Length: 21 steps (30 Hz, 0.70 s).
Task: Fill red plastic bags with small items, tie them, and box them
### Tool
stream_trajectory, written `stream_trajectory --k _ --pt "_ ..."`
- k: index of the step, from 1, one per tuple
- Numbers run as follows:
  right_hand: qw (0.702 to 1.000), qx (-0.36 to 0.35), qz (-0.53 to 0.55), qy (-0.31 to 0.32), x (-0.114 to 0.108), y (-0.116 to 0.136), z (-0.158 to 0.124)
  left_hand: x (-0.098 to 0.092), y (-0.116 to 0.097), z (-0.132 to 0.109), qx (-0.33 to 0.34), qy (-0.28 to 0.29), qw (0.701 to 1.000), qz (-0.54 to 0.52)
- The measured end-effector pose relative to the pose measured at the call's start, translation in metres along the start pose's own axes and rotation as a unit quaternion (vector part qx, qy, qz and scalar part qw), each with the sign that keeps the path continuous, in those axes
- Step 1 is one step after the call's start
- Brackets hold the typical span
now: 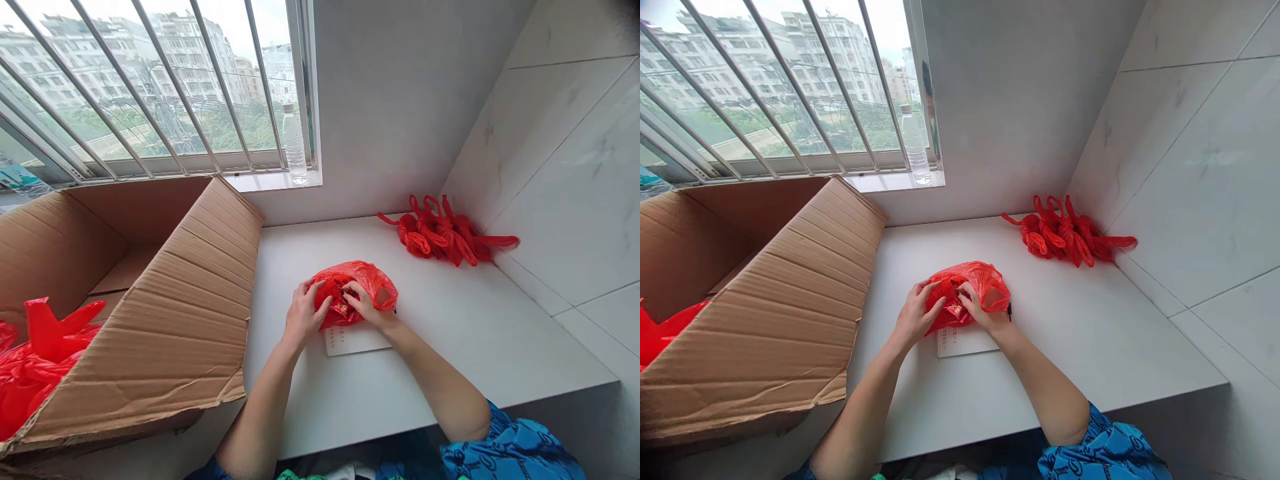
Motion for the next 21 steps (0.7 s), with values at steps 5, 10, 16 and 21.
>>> stream_trajectory --k 5,10,16,21 --pt "0.966 0.06 0.249 -0.023 -0.01 0.017 0.005 -0.008 -0.004 0.0 0.035 -0.063 0.997 -0.037" --pt "0.94 0.114 0.322 -0.003 -0.014 0.027 0.006 -0.018 -0.015 -0.004 0.08 -0.097 0.988 -0.086" --pt "0.942 0.098 0.321 -0.003 -0.014 0.033 0.006 -0.02 -0.017 -0.006 0.094 -0.095 0.985 -0.112" --pt "0.95 0.085 0.299 0.004 -0.01 0.027 0.007 -0.019 -0.017 -0.006 0.104 -0.099 0.984 -0.104"
Point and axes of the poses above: each hand's wrist, its own z-axis towards the middle knuckle, its own x-axis out of the palm, y = z × x, the point moved 3 cm from there along z, towards the middle knuckle, and after that the axes turned 15 degrees about -x, right-handed, at the moved point
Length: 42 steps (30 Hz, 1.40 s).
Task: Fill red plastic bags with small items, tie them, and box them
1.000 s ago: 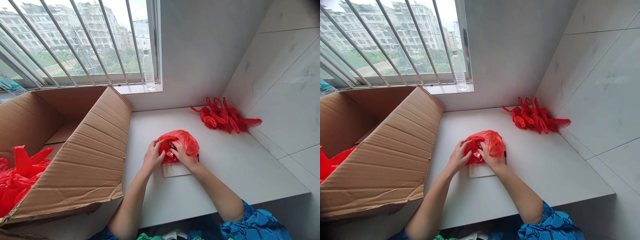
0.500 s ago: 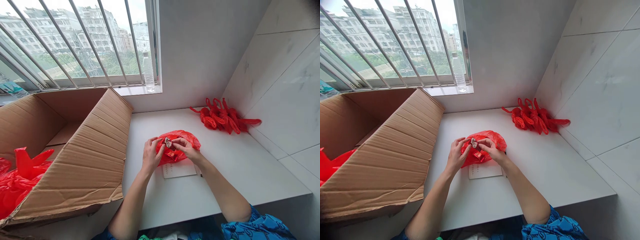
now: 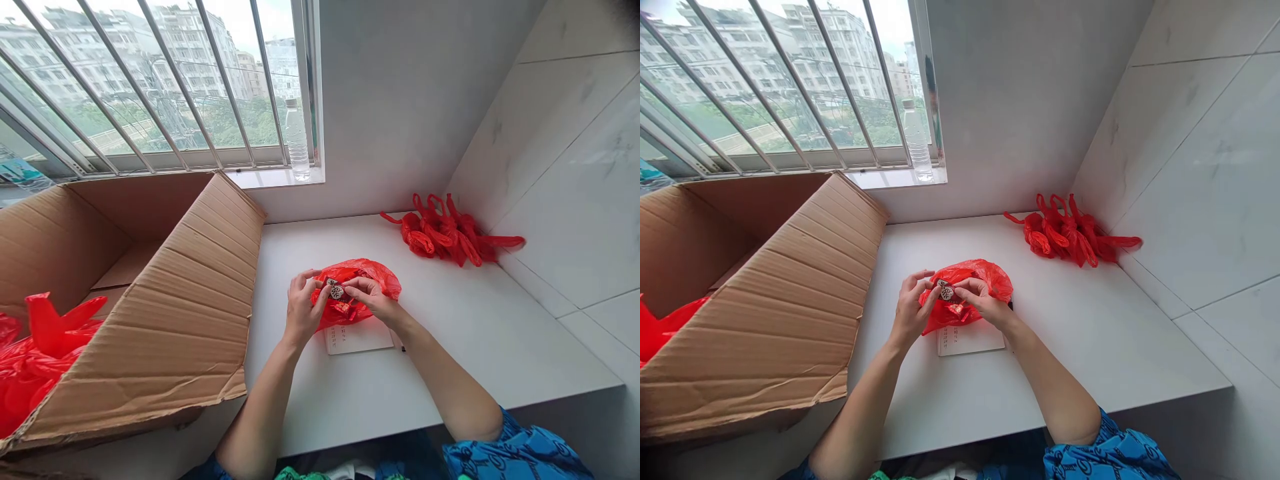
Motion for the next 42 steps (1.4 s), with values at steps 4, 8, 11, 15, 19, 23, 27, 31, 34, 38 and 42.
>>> stream_trajectory --k 4,8,11,15,19,23,27,31,34,38,42 --pt "0.999 -0.006 -0.031 0.003 -0.001 -0.004 0.001 0.0 0.0 0.001 0.0 0.001 1.0 0.01" --pt "0.998 -0.027 -0.054 -0.009 -0.002 -0.003 -0.001 -0.001 0.001 0.002 -0.007 -0.007 1.0 -0.014" --pt "0.993 -0.032 -0.114 -0.028 -0.004 0.001 -0.004 -0.003 0.003 0.003 -0.01 -0.013 0.999 -0.031" --pt "0.986 -0.043 -0.159 -0.038 -0.005 0.005 -0.006 -0.002 0.001 0.002 0.014 0.0 0.999 -0.031" --pt "0.984 -0.047 -0.169 -0.043 -0.007 0.001 -0.004 -0.002 0.0 0.002 0.017 -0.001 1.0 -0.021" --pt "0.98 -0.043 -0.192 -0.039 -0.006 0.0 -0.005 -0.001 0.0 0.002 0.008 -0.005 1.0 -0.013" --pt "0.975 -0.046 -0.214 -0.037 -0.006 0.006 -0.006 -0.002 0.002 0.003 -0.011 -0.003 1.0 -0.016" --pt "0.952 -0.057 -0.29 -0.08 -0.018 0.009 -0.005 -0.003 0.006 0.005 -0.039 -0.007 0.998 -0.043" --pt "0.94 -0.036 -0.322 -0.102 -0.026 0.004 -0.003 -0.003 0.006 0.005 -0.036 -0.009 0.998 -0.046" --pt "0.953 -0.009 -0.284 -0.104 -0.026 -0.001 -0.002 0.0 0.005 0.003 -0.018 0.002 0.999 -0.029" --pt "0.956 -0.01 -0.268 -0.116 -0.029 -0.003 -0.003 0.001 0.005 0.002 -0.014 0.006 1.0 -0.02"
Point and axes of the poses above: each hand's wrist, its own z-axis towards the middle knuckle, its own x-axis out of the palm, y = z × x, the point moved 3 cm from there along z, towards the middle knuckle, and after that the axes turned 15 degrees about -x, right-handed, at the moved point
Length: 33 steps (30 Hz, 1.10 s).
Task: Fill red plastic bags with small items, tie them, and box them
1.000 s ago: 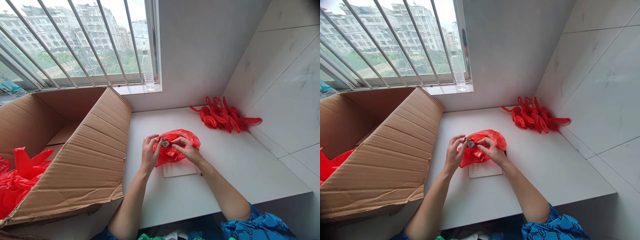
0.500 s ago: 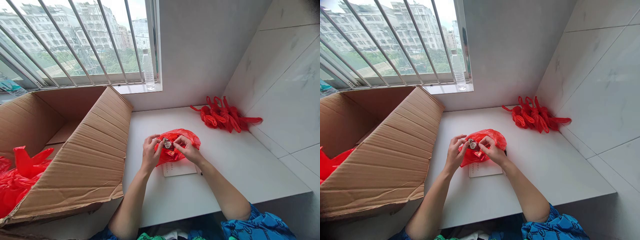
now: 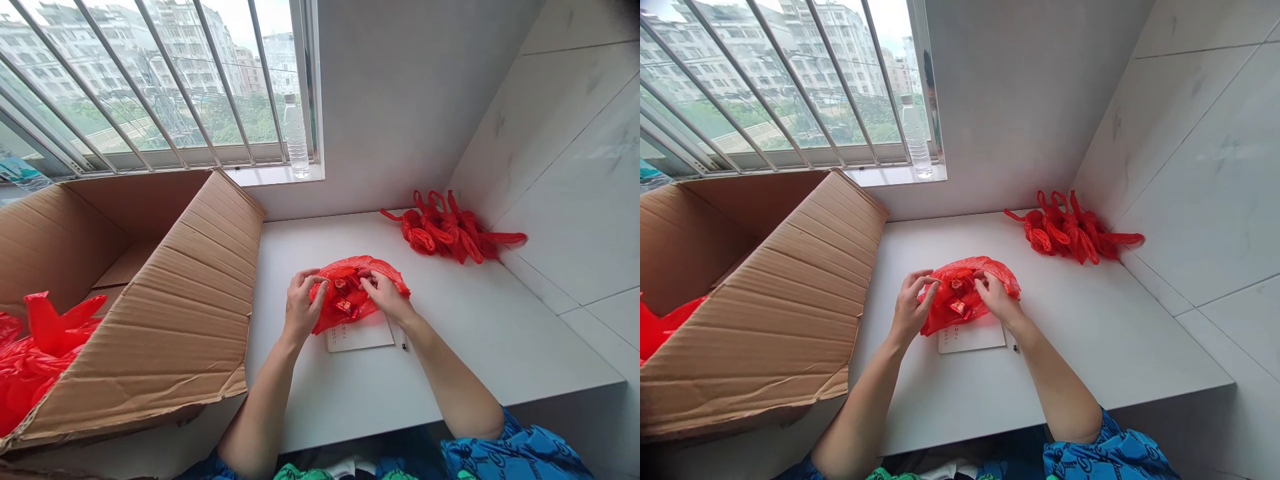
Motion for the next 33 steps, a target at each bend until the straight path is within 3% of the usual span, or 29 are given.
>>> stream_trajectory --k 3,5,10,14,18,23,28,33 --pt "0.992 -0.032 -0.119 -0.029 -0.008 -0.003 0.001 0.0 -0.001 0.0 -0.002 0.004 1.0 0.0" --pt "0.984 -0.034 -0.177 -0.015 -0.01 -0.006 0.002 0.0 -0.002 -0.001 -0.001 0.008 1.0 -0.002" --pt "0.975 -0.067 -0.211 0.019 -0.005 -0.013 0.004 0.002 -0.002 -0.002 -0.001 0.013 1.0 -0.006" --pt "0.986 -0.115 -0.122 -0.006 -0.005 0.0 0.004 0.001 -0.003 -0.003 0.011 0.006 1.0 -0.015" --pt "0.989 -0.131 0.062 -0.012 -0.001 0.022 -0.001 -0.002 -0.009 -0.004 0.036 0.0 0.998 -0.047" --pt "0.952 -0.108 0.288 0.003 0.01 0.026 -0.004 -0.002 -0.016 -0.007 0.032 0.038 0.998 -0.032" --pt "0.936 -0.1 0.337 0.002 0.01 0.023 -0.005 0.002 -0.02 -0.011 0.07 0.107 0.992 -0.008" --pt "0.935 -0.047 0.352 -0.006 0.008 0.023 -0.003 0.0 -0.018 -0.011 0.078 0.065 0.993 -0.057"
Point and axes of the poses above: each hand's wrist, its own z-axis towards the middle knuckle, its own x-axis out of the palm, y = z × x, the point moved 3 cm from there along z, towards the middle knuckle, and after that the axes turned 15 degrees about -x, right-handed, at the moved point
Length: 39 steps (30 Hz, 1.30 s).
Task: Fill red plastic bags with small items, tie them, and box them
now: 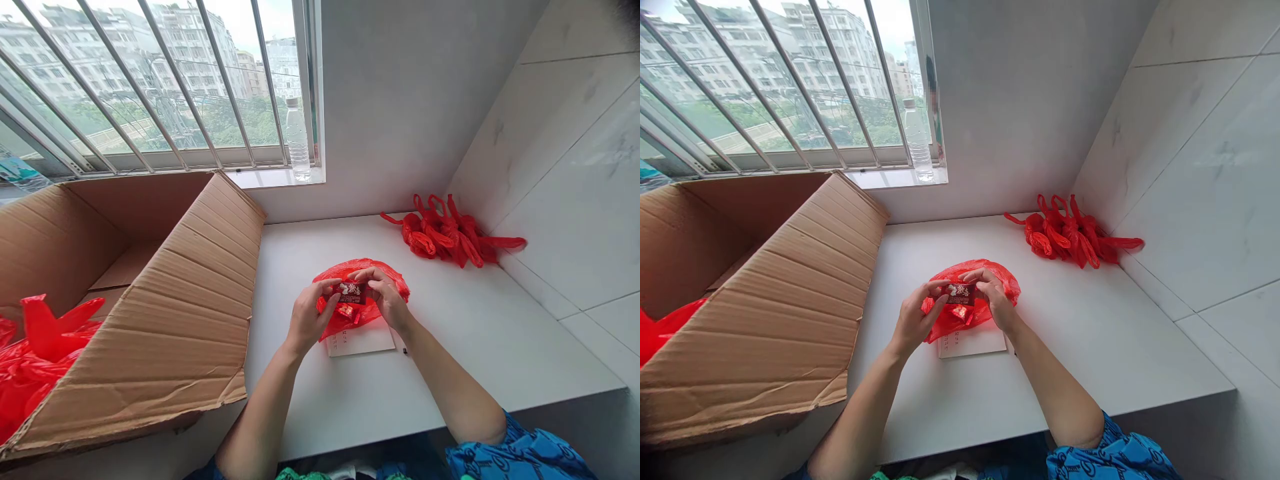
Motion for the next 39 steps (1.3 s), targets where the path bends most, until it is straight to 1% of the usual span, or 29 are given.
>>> stream_trajectory --k 3,6,8,14,18,20,23,27,29,32,39 --pt "0.999 0.039 -0.024 -0.002 0.003 0.0 0.0 -0.001 0.002 0.001 -0.005 -0.015 1.0 -0.005" --pt "0.997 0.058 -0.048 0.022 0.008 -0.001 0.0 -0.001 0.003 0.001 -0.007 -0.018 1.0 -0.003" --pt "0.997 0.059 -0.049 0.032 0.011 -0.002 0.0 -0.001 0.003 0.001 -0.007 -0.021 1.0 0.001" --pt "0.997 0.046 -0.051 0.027 0.009 -0.009 0.001 0.0 0.005 0.0 -0.016 -0.016 1.0 0.007" --pt "0.997 0.04 -0.052 0.034 0.009 -0.008 0.001 -0.001 0.005 -0.001 -0.017 -0.015 1.0 0.01" --pt "0.997 0.037 -0.05 0.037 0.01 -0.007 0.0 -0.002 0.005 -0.001 -0.028 -0.018 0.999 0.013" --pt "0.997 0.037 -0.027 0.057 0.013 -0.004 -0.001 -0.003 0.005 0.0 -0.051 -0.018 0.998 0.009" --pt "0.994 0.059 0.005 0.087 0.017 -0.004 -0.003 -0.002 0.004 0.002 -0.032 0.004 0.999 -0.001" --pt "0.995 0.062 0.001 0.084 0.016 -0.005 -0.004 -0.001 0.004 0.002 -0.03 0.013 0.999 -0.012" --pt "0.995 0.063 0.003 0.078 0.015 -0.005 -0.004 -0.001 0.005 0.003 -0.046 0.023 0.998 -0.042" --pt "0.995 0.063 0.014 0.08 0.019 -0.001 -0.004 -0.002 0.0 0.003 -0.073 0.025 0.992 -0.099"
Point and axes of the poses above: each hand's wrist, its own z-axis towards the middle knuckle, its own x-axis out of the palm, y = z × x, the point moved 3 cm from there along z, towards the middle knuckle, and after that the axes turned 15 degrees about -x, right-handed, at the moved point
